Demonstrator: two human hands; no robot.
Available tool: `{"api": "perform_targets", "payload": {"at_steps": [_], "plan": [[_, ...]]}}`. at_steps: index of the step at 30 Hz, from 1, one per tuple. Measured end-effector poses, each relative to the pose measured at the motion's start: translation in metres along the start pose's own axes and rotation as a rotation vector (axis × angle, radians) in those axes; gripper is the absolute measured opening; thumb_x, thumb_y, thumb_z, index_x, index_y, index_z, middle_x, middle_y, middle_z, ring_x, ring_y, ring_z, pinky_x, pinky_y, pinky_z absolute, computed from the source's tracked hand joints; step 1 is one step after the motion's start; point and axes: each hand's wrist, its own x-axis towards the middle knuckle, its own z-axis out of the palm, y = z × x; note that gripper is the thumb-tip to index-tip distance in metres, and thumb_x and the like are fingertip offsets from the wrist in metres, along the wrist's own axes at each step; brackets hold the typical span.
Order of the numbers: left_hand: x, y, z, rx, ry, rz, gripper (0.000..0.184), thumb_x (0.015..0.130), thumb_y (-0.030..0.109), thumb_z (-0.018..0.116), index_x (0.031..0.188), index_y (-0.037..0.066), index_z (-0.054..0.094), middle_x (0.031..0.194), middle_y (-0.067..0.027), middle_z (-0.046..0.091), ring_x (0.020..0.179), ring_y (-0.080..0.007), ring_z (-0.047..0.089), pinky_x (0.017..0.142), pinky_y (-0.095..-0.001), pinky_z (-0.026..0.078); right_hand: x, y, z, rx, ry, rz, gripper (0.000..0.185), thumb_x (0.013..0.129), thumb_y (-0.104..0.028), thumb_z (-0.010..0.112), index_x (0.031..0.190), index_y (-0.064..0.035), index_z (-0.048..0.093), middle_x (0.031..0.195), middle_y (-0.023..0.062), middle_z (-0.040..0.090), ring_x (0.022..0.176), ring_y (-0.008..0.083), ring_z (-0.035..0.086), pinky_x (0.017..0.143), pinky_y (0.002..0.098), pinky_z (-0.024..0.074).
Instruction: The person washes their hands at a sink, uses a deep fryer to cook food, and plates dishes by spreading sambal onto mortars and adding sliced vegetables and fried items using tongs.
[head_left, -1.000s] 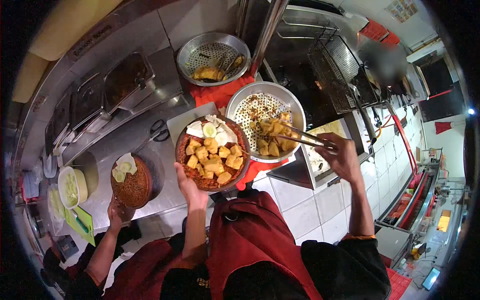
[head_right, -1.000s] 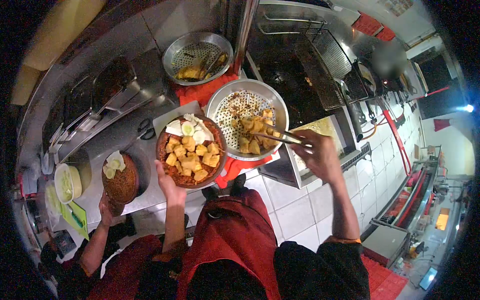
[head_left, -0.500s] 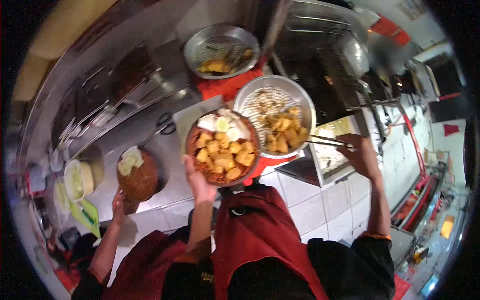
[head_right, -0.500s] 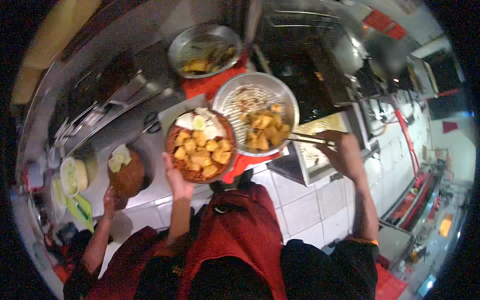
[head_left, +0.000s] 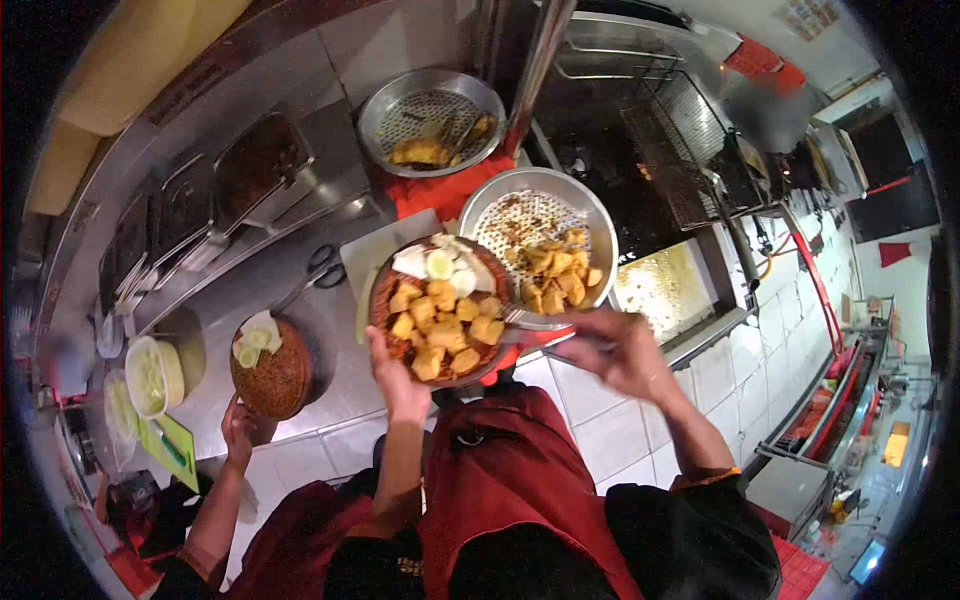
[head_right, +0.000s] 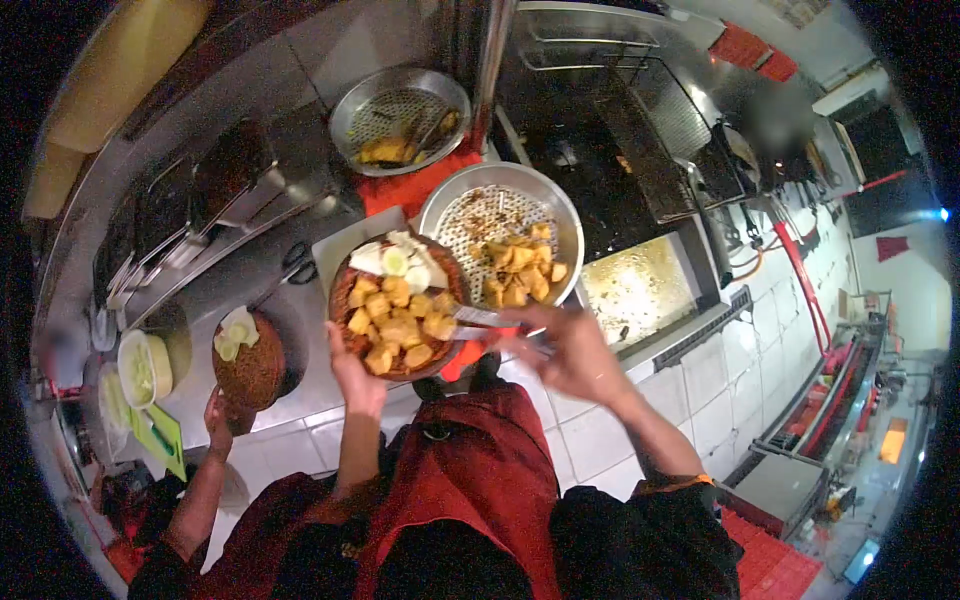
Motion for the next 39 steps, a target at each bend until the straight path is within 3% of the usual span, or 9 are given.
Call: {"api": "perform_targets", "payload": {"at_steps": [4, 8, 9, 11, 18, 24, 28, 34, 39], "plan": [[0.005, 0.006, -0.010, 0.053, 0.025, 0.039, 0.060, 0.097, 0.049, 0.040, 0.135, 0.003, 0.039, 0.136, -0.0106, 0.047, 0.122, -0.0263, 0.048, 0.102, -0.0413, 0.040, 0.019, 0.057, -0.072, -0.429, 0.400, 0.211, 0.025, 0.082, -0.016, 0.068, 0.099, 0.0028, 0.065, 0.077, 0.0174, 0.069, 0.071, 0.0231, 0.068, 0.063, 0.0332, 0.0505], [0.004, 0.009, -0.010, -0.003, -0.055, 0.019, 0.061, 0.097, 0.049, 0.040, 0.136, 0.003, 0.038, 0.137, -0.0112, 0.045, 0.123, -0.0266, 0.047, 0.104, -0.0426, 0.038, 0.032, 0.115, -0.082, -0.548, 0.276, 0.134, 0.023, 0.078, -0.017, 0.071, 0.096, -0.0017, 0.067, 0.080, 0.0160, 0.069, 0.074, 0.0261, 0.069, 0.064, 0.0356, 0.0519], [0.004, 0.007, -0.009, -0.023, -0.060, 0.016, 0.061, 0.097, 0.050, 0.040, 0.136, 0.002, 0.038, 0.137, -0.0113, 0.045, 0.123, -0.0267, 0.047, 0.104, -0.0428, 0.038, 0.033, 0.137, -0.078, -0.411, 0.313, 0.032, 0.023, 0.078, -0.015, 0.071, 0.096, -0.0013, 0.066, 0.083, 0.0171, 0.069, 0.077, 0.0268, 0.069, 0.065, 0.0351, 0.0519], [0.008, 0.005, -0.018, -0.045, -0.060, 0.034, 0.062, 0.096, 0.050, 0.041, 0.135, 0.002, 0.038, 0.136, -0.0117, 0.047, 0.122, -0.0266, 0.048, 0.104, -0.0429, 0.038, 0.035, 0.141, -0.078, -0.258, 0.275, 0.165, 0.023, 0.081, -0.015, 0.069, 0.096, 0.0015, 0.066, 0.085, 0.0125, 0.070, 0.077, 0.0193, 0.067, 0.067, 0.0316, 0.0511], [0.002, -0.002, -0.012, -0.085, 0.088, 0.131, 0.059, 0.097, 0.048, 0.039, 0.133, 0.001, 0.040, 0.134, -0.0118, 0.049, 0.119, -0.0258, 0.051, 0.101, -0.0407, 0.041, 0.019, 0.037, -0.058, 0.232, -0.001, 0.207, 0.021, 0.083, -0.005, 0.067, 0.103, 0.0016, 0.066, 0.085, 0.0050, 0.068, 0.076, 0.0083, 0.059, 0.069, 0.0237, 0.0483], [-0.005, -0.018, -0.014, -0.045, 0.231, 0.238, 0.061, 0.099, 0.048, 0.034, 0.134, -0.002, 0.037, 0.134, -0.0133, 0.048, 0.119, -0.0276, 0.051, 0.100, -0.0411, 0.042, 0.039, 0.060, 0.022, 0.048, -0.246, -0.001, 0.029, 0.080, -0.011, 0.073, 0.107, -0.0029, 0.066, 0.088, 0.0064, 0.068, 0.075, 0.0095, 0.060, 0.066, 0.0263, 0.0504], [0.013, -0.036, -0.051, -0.151, 0.182, 0.278, 0.063, 0.096, 0.051, 0.040, 0.133, 0.000, 0.040, 0.131, -0.0133, 0.050, 0.117, -0.0281, 0.052, 0.099, -0.0421, 0.042, 0.052, 0.067, 0.003, 0.252, -0.250, 0.169, 0.033, 0.080, -0.013, 0.074, 0.109, -0.0021, 0.064, 0.088, 0.0078, 0.068, 0.079, 0.0125, 0.062, 0.073, 0.0264, 0.0508], [0.012, -0.047, -0.055, -0.193, 0.422, 0.229, 0.056, 0.097, 0.047, 0.040, 0.131, 0.003, 0.045, 0.129, -0.0095, 0.053, 0.116, -0.0261, 0.052, 0.100, -0.0416, 0.041, 0.042, 0.078, -0.034, 0.206, -0.164, 0.294, 0.031, 0.080, -0.010, 0.073, 0.108, 0.0006, 0.063, 0.087, 0.0052, 0.067, 0.079, 0.0091, 0.061, 0.074, 0.0242, 0.0490], [-0.042, -0.030, -0.081, -0.186, 0.260, 0.261, 0.059, 0.097, 0.048, 0.036, 0.136, 0.005, 0.039, 0.133, -0.0125, 0.049, 0.118, -0.0323, 0.051, 0.101, -0.0469, 0.040, 0.014, 0.066, -0.037, 0.348, -0.110, 0.369, 0.032, 0.081, -0.012, 0.073, 0.109, 0.0008, 0.062, 0.094, 0.0062, 0.068, 0.084, 0.0106, 0.061, 0.078, 0.0250, 0.0481]]}}
